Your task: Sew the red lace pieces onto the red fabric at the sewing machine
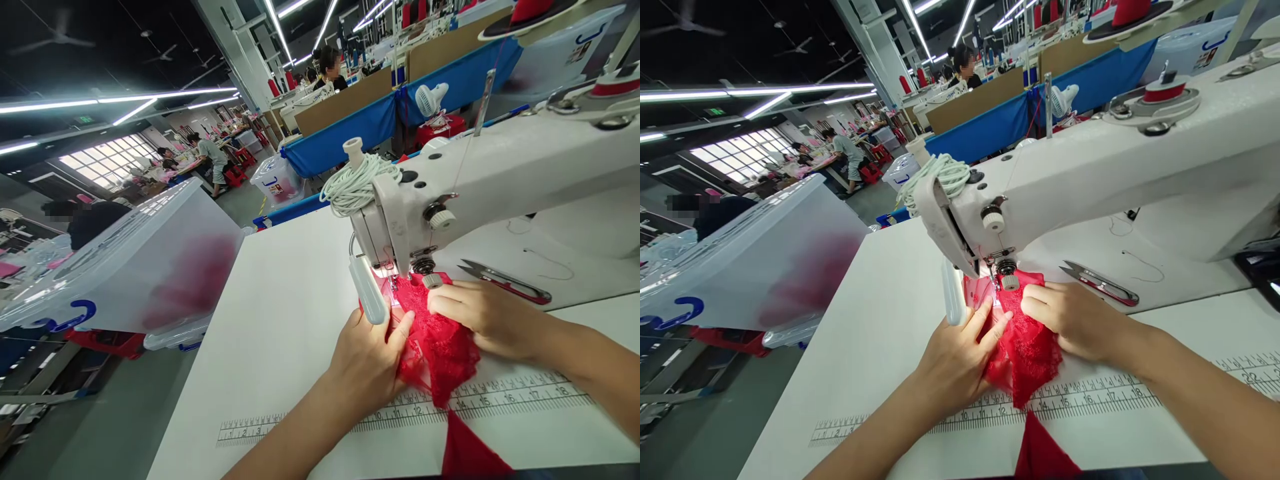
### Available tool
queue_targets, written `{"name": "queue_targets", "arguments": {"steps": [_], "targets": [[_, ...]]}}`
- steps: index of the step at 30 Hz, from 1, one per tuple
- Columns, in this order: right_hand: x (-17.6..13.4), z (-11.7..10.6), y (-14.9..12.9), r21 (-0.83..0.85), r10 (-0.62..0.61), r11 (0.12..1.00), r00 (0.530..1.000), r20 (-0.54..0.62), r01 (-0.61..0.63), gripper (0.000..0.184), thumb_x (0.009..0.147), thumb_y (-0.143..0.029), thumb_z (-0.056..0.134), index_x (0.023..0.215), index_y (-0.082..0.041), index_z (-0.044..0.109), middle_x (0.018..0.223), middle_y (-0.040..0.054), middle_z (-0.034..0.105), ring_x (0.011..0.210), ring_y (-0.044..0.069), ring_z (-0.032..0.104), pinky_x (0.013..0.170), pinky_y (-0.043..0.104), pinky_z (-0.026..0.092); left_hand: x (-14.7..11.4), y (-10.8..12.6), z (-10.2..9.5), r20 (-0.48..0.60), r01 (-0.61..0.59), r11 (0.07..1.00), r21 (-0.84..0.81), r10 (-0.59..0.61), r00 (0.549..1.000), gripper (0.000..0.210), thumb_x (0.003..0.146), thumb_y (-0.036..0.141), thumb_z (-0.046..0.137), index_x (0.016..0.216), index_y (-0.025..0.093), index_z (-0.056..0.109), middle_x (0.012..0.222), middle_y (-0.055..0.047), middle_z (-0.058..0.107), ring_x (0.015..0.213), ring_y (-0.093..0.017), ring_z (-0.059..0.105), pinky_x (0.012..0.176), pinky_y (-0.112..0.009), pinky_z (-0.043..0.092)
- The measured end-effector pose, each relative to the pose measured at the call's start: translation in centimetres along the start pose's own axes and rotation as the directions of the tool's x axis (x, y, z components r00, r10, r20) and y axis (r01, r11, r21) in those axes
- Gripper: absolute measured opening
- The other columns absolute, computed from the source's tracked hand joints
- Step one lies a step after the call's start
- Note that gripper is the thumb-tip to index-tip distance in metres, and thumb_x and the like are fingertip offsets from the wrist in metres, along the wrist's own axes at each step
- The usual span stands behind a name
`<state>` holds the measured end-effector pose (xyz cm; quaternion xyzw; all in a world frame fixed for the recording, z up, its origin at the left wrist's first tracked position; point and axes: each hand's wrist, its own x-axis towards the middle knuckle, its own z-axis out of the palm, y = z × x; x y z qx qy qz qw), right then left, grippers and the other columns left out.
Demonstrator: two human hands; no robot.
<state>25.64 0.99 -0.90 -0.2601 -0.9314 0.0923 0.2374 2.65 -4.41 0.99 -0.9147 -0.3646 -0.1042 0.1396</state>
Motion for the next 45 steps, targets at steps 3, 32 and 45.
{"name": "queue_targets", "arguments": {"steps": [3,32,45], "targets": [[-0.1,0.3,0.0,-0.004,0.006,1.000,1.000,-0.006,-0.006,0.027,0.072,0.005,0.033,0.071,-0.021,0.041,0.068,0.0029,0.050,0.059,0.016,0.034,0.054,0.032,0.024,0.0,0.1,0.0,0.010,0.010,1.000,0.010,-0.010,1.000,0.049,0.096,0.037,0.034,0.126,0.010,0.062,0.090,-0.016,0.066,0.080,-0.029,0.058,0.065,-0.037,0.044],[0.3,0.5,-0.1,-0.213,-0.055,0.977,0.989,-0.139,0.024,0.031,0.063,0.008,0.034,0.069,-0.021,0.046,0.064,0.0002,0.048,0.058,0.015,0.042,0.053,0.026,0.028,-0.3,-1.0,0.9,0.034,0.043,0.999,0.010,-0.043,0.998,0.046,0.100,0.034,0.031,0.132,0.014,0.059,0.090,-0.014,0.068,0.087,-0.027,0.060,0.070,-0.038,0.043],[0.2,1.2,-0.1,-0.183,-0.017,0.983,0.985,-0.174,-0.015,0.031,0.065,0.007,0.034,0.070,-0.020,0.049,0.064,0.0016,0.050,0.060,0.017,0.041,0.054,0.029,0.029,-0.3,-1.3,0.7,0.063,-0.001,0.997,0.081,-0.004,0.998,0.043,0.097,0.026,0.038,0.134,0.012,0.055,0.123,-0.017,0.064,0.098,-0.028,0.059,0.083,-0.042,0.044]]}}
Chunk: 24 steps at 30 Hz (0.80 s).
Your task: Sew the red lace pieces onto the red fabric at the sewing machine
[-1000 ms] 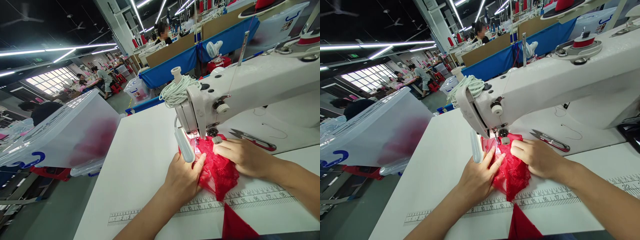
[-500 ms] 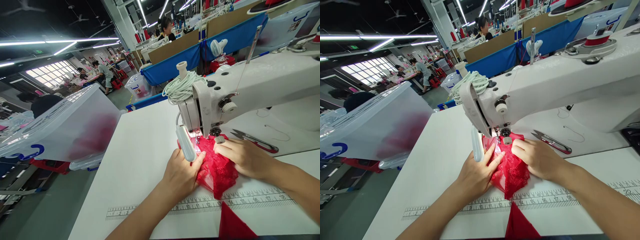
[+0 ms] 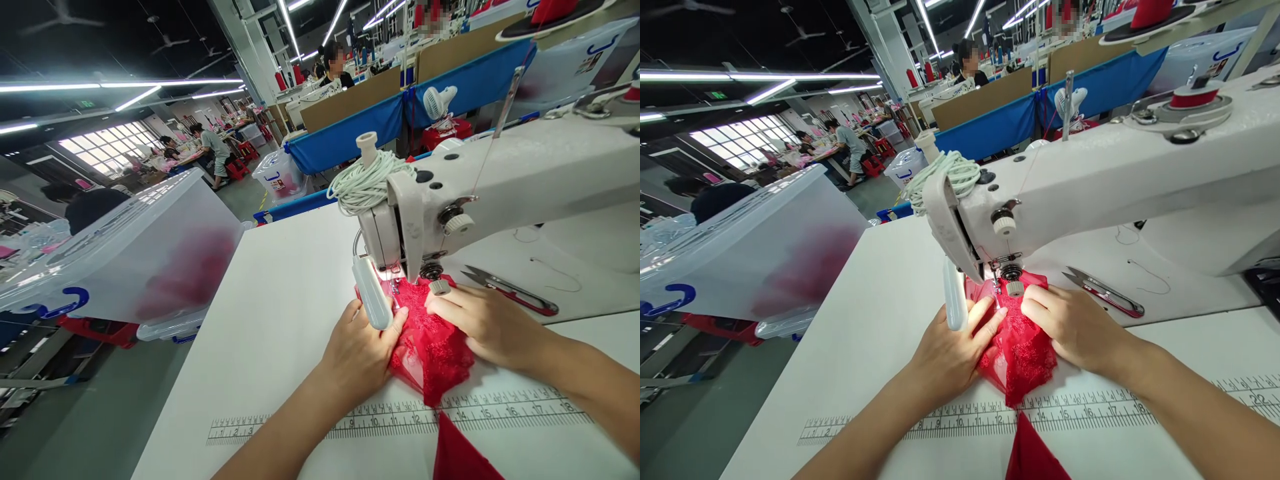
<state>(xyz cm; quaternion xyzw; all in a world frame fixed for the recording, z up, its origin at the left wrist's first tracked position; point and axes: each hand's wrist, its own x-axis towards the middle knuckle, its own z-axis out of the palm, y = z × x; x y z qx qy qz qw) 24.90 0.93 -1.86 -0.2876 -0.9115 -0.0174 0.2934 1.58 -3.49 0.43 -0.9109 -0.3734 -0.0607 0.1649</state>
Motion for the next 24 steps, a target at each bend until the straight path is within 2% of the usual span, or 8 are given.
{"name": "queue_targets", "arguments": {"steps": [2,5,10,14,18,24], "targets": [[0.1,-0.1,0.0,-0.006,-0.001,1.000,1.000,0.000,0.001,0.031,0.065,0.007,0.034,0.069,-0.020,0.048,0.063,0.0014,0.048,0.060,0.016,0.040,0.054,0.029,0.029,0.0,0.1,0.1,-0.014,-0.014,1.000,0.017,0.014,1.000,0.042,0.096,0.022,0.038,0.133,0.010,0.056,0.125,-0.017,0.063,0.096,-0.027,0.059,0.079,-0.040,0.045],[0.2,-0.2,0.0,-0.021,-0.020,1.000,1.000,0.000,0.020,0.029,0.066,0.006,0.034,0.068,-0.021,0.045,0.063,0.0009,0.047,0.059,0.016,0.040,0.053,0.028,0.028,-0.1,0.2,0.2,-0.024,-0.018,0.999,0.035,0.019,1.000,0.043,0.098,0.024,0.036,0.134,0.010,0.055,0.115,-0.018,0.067,0.093,-0.027,0.060,0.076,-0.039,0.045],[0.3,-0.2,0.1,-0.041,-0.011,0.999,1.000,-0.017,0.011,0.029,0.066,0.006,0.034,0.069,-0.021,0.044,0.064,0.0006,0.045,0.059,0.016,0.040,0.053,0.028,0.028,-0.1,-0.1,0.1,-0.018,-0.019,1.000,0.008,0.019,1.000,0.042,0.100,0.025,0.035,0.133,0.011,0.056,0.107,-0.018,0.069,0.092,-0.027,0.061,0.079,-0.042,0.045],[0.4,-0.5,0.0,-0.051,-0.038,0.998,0.999,-0.003,0.038,0.028,0.063,0.006,0.035,0.067,-0.021,0.043,0.061,-0.0003,0.044,0.057,0.015,0.039,0.051,0.027,0.028,-0.1,-0.2,0.2,0.029,-0.024,0.999,-0.034,0.025,0.999,0.043,0.102,0.028,0.031,0.133,0.013,0.057,0.100,-0.016,0.070,0.094,-0.028,0.061,0.083,-0.045,0.046],[0.7,-0.7,-0.1,-0.062,-0.033,0.998,0.999,-0.013,0.032,0.029,0.062,0.007,0.035,0.067,-0.021,0.045,0.061,0.0003,0.045,0.057,0.015,0.040,0.051,0.028,0.028,0.0,-0.3,0.0,0.067,0.002,0.998,-0.057,0.002,0.998,0.047,0.103,0.035,0.028,0.135,0.014,0.055,0.101,-0.016,0.070,0.098,-0.029,0.060,0.085,-0.046,0.045],[1.1,-0.8,-0.3,-0.113,-0.052,0.992,0.998,-0.032,0.048,0.030,0.064,0.007,0.034,0.067,-0.021,0.046,0.060,0.0000,0.044,0.055,0.015,0.038,0.049,0.027,0.025,0.2,-0.5,-0.2,0.003,0.046,0.998,-0.039,-0.046,0.999,0.043,0.102,0.040,0.036,0.131,0.018,0.058,0.107,-0.013,0.070,0.094,-0.028,0.058,0.087,-0.045,0.042]]}}
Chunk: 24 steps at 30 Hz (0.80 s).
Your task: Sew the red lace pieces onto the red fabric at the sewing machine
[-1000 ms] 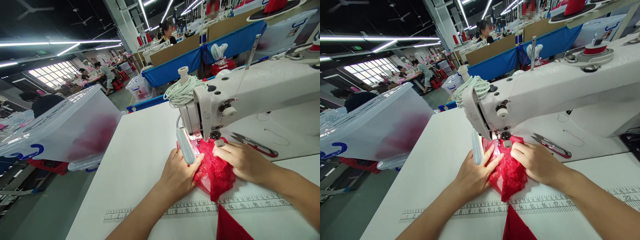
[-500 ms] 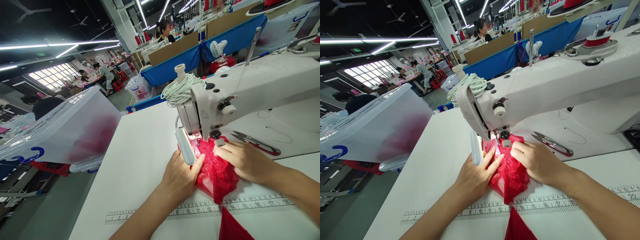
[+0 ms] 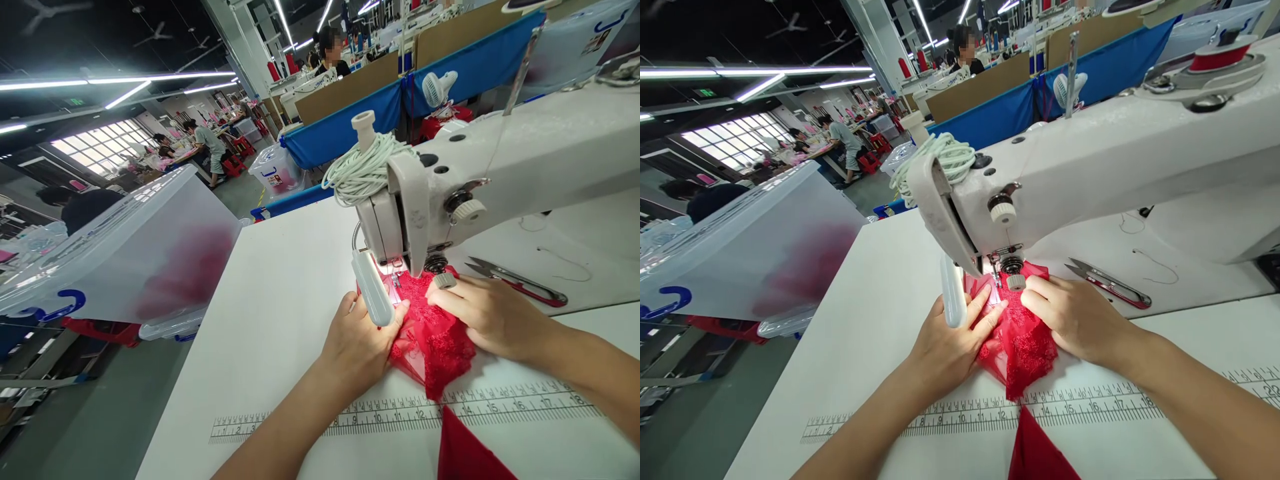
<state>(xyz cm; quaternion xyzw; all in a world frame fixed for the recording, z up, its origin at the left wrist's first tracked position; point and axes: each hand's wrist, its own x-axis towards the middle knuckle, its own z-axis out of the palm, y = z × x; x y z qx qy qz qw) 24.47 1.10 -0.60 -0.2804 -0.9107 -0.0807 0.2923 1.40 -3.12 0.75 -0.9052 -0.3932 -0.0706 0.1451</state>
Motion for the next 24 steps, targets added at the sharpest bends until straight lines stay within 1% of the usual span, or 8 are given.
{"name": "queue_targets", "arguments": {"steps": [5,8,11,13,14,17,21,24], "targets": [[-0.4,0.6,0.1,0.002,0.031,1.000,0.999,0.020,-0.031,0.031,0.068,0.006,0.033,0.070,-0.020,0.050,0.063,0.0015,0.046,0.057,0.016,0.040,0.051,0.028,0.026,0.1,-0.3,0.0,-0.023,0.003,1.000,-0.020,-0.004,1.000,0.040,0.100,0.038,0.040,0.128,0.017,0.059,0.111,-0.013,0.069,0.098,-0.028,0.058,0.091,-0.046,0.043],[-0.6,1.0,0.1,0.046,0.058,0.997,0.998,0.025,-0.059,0.035,0.076,0.004,0.033,0.084,-0.020,0.058,0.076,0.0042,0.056,0.064,0.017,0.045,0.055,0.028,0.030,0.3,-0.5,0.3,-0.090,-0.066,0.997,-0.036,0.062,0.994,0.041,0.099,0.037,0.041,0.123,0.011,0.061,0.106,-0.015,0.069,0.097,-0.029,0.059,0.092,-0.047,0.045],[-0.6,1.2,0.0,0.098,0.045,0.994,0.998,0.035,-0.049,0.033,0.084,0.000,0.035,0.088,-0.020,0.060,0.091,0.0058,0.062,0.067,0.017,0.046,0.056,0.028,0.030,0.4,-0.5,0.7,-0.106,-0.161,0.986,-0.054,0.154,0.982,0.030,0.099,0.023,0.040,0.109,0.009,0.065,0.092,-0.013,0.068,0.082,-0.023,0.062,0.076,-0.038,0.051],[-0.5,1.1,-0.1,0.126,0.013,0.992,0.999,0.037,-0.017,0.030,0.088,-0.002,0.035,0.078,-0.020,0.057,0.088,0.0041,0.063,0.064,0.015,0.044,0.055,0.028,0.030,0.4,-0.4,0.7,-0.080,-0.167,0.985,-0.053,0.162,0.984,0.027,0.095,0.010,0.039,0.105,0.010,0.063,0.084,-0.009,0.065,0.071,-0.019,0.060,0.063,-0.033,0.049],[-0.5,1.0,-0.1,0.132,-0.003,0.991,0.999,0.033,-0.001,0.030,0.090,-0.002,0.035,0.074,-0.019,0.054,0.082,0.0028,0.062,0.062,0.015,0.042,0.054,0.028,0.029,0.4,-0.4,0.6,-0.064,-0.158,0.986,-0.059,0.155,0.986,0.027,0.094,0.008,0.038,0.108,0.009,0.062,0.082,-0.009,0.064,0.069,-0.018,0.059,0.061,-0.032,0.048],[-0.4,1.0,-0.1,0.115,-0.016,0.993,1.000,-0.007,0.017,0.032,0.092,-0.003,0.036,0.069,-0.019,0.051,0.066,-0.0003,0.054,0.056,0.014,0.037,0.051,0.028,0.026,0.3,-0.2,0.1,-0.005,-0.132,0.983,-0.130,0.132,0.991,0.039,0.095,0.025,0.038,0.123,0.003,0.054,0.087,-0.013,0.064,0.073,-0.023,0.060,0.063,-0.038,0.051],[-0.6,1.1,-0.1,0.104,0.005,0.995,1.000,-0.028,-0.002,0.033,0.094,-0.005,0.034,0.072,-0.019,0.054,0.066,0.0001,0.053,0.057,0.015,0.039,0.052,0.029,0.027,0.2,0.1,-0.7,0.107,-0.076,0.971,-0.229,0.103,0.989,0.064,0.098,0.053,0.023,0.129,0.004,0.052,0.098,-0.017,0.063,0.084,-0.028,0.060,0.070,-0.043,0.052],[-0.7,1.3,-0.2,0.111,0.021,0.994,0.999,-0.030,-0.018,0.035,0.097,-0.007,0.032,0.074,-0.018,0.056,0.069,0.0007,0.056,0.059,0.015,0.041,0.053,0.029,0.028,0.0,0.4,-0.7,0.076,-0.048,0.969,-0.240,0.068,0.995,0.093,0.091,0.074,0.004,0.127,0.006,0.056,0.116,-0.023,0.061,0.096,-0.031,0.060,0.076,-0.045,0.051]]}}
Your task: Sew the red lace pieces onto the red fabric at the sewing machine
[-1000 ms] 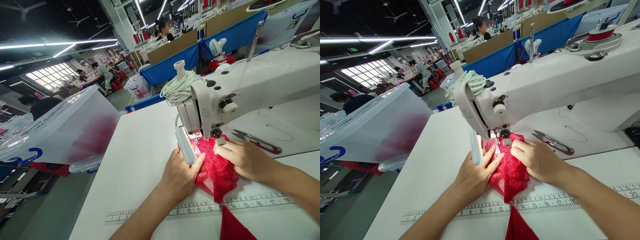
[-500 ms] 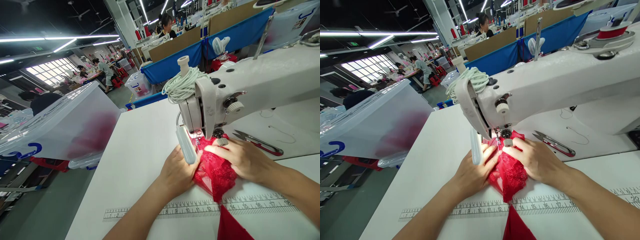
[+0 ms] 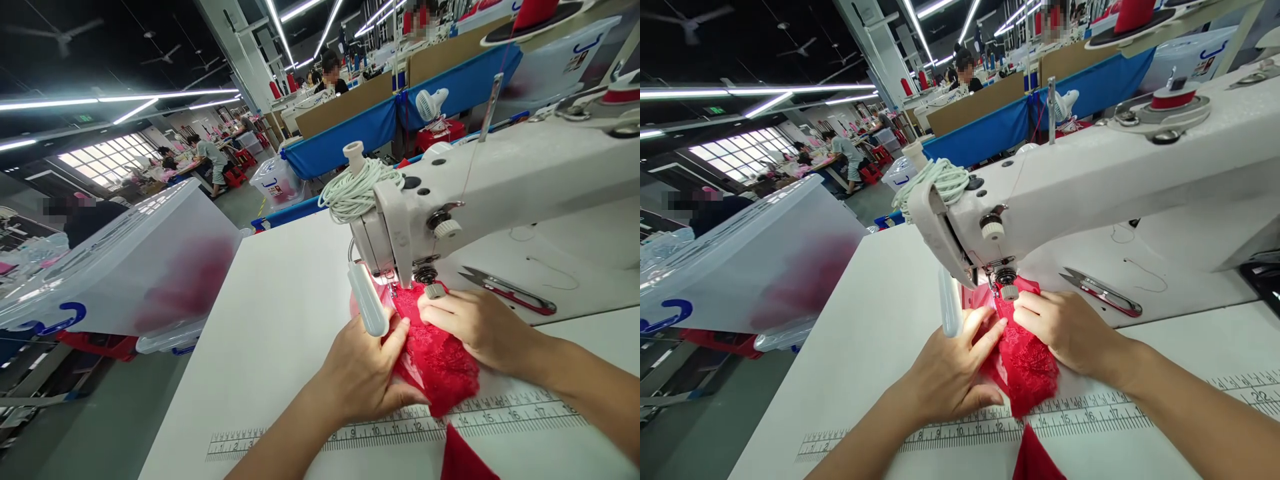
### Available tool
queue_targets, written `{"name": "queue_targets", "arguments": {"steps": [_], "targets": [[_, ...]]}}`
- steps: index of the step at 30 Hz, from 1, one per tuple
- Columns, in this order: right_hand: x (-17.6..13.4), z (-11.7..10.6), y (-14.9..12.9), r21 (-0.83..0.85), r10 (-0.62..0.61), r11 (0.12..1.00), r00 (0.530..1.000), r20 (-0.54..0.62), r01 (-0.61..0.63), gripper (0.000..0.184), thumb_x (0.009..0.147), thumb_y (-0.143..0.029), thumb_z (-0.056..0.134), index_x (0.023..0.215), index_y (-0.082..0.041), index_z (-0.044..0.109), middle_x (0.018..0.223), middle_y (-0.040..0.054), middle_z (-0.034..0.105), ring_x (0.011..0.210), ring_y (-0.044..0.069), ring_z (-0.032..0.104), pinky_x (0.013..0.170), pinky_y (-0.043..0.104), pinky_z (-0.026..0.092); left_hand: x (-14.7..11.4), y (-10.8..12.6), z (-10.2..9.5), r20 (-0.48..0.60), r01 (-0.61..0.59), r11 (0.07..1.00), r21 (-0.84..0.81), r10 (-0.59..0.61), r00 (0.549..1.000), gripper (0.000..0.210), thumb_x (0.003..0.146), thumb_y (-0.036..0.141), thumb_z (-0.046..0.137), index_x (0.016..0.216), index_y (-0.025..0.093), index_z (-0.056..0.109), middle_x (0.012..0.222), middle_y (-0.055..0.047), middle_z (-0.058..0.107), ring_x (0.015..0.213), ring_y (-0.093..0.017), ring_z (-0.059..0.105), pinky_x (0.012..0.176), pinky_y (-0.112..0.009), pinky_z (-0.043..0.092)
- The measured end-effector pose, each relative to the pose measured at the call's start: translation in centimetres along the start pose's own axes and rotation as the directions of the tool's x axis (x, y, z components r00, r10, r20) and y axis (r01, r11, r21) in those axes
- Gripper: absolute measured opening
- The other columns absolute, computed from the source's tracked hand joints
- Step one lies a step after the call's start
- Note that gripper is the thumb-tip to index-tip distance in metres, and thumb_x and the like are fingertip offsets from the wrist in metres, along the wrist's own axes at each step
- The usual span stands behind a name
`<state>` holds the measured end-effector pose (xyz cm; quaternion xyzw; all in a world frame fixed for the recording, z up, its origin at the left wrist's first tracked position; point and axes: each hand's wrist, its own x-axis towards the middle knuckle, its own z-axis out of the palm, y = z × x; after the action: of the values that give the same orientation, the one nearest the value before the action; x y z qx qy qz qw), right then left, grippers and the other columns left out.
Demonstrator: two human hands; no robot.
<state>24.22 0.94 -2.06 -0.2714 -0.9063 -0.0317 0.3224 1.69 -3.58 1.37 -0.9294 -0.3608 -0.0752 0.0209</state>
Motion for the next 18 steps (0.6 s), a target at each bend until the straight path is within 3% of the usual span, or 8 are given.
{"name": "queue_targets", "arguments": {"steps": [2,8,18], "targets": [[-0.06,0.07,-0.06,0.000,0.011,1.000,1.000,-0.006,-0.011,0.036,0.098,-0.007,0.031,0.074,-0.018,0.056,0.069,0.0007,0.056,0.059,0.015,0.041,0.053,0.029,0.028,-0.13,0.05,0.28,-0.050,0.004,1.000,0.003,-0.004,0.999,0.103,0.086,0.078,-0.003,0.127,0.005,0.057,0.123,-0.025,0.059,0.102,-0.033,0.058,0.078,-0.045,0.051],[0.05,-0.04,0.18,-0.037,0.005,0.999,1.000,-0.003,-0.005,0.033,0.096,-0.008,0.036,0.069,-0.019,0.051,0.063,-0.0002,0.051,0.057,0.014,0.038,0.052,0.028,0.026,-0.25,0.23,0.95,-0.167,0.023,0.998,0.053,-0.014,0.986,0.101,0.088,0.074,-0.005,0.124,0.008,0.062,0.119,-0.020,0.065,0.099,-0.030,0.057,0.083,-0.044,0.049],[0.45,-0.64,-0.04,-0.099,0.029,0.995,0.999,0.017,-0.027,0.033,0.091,-0.002,0.037,0.066,-0.018,0.051,0.064,0.0001,0.051,0.056,0.013,0.040,0.049,0.027,0.027,-0.15,0.23,1.10,-0.200,0.034,0.988,0.149,-0.004,0.980,0.098,0.091,0.069,-0.008,0.122,0.012,0.066,0.121,-0.014,0.067,0.105,-0.028,0.058,0.093,-0.043,0.045]]}}
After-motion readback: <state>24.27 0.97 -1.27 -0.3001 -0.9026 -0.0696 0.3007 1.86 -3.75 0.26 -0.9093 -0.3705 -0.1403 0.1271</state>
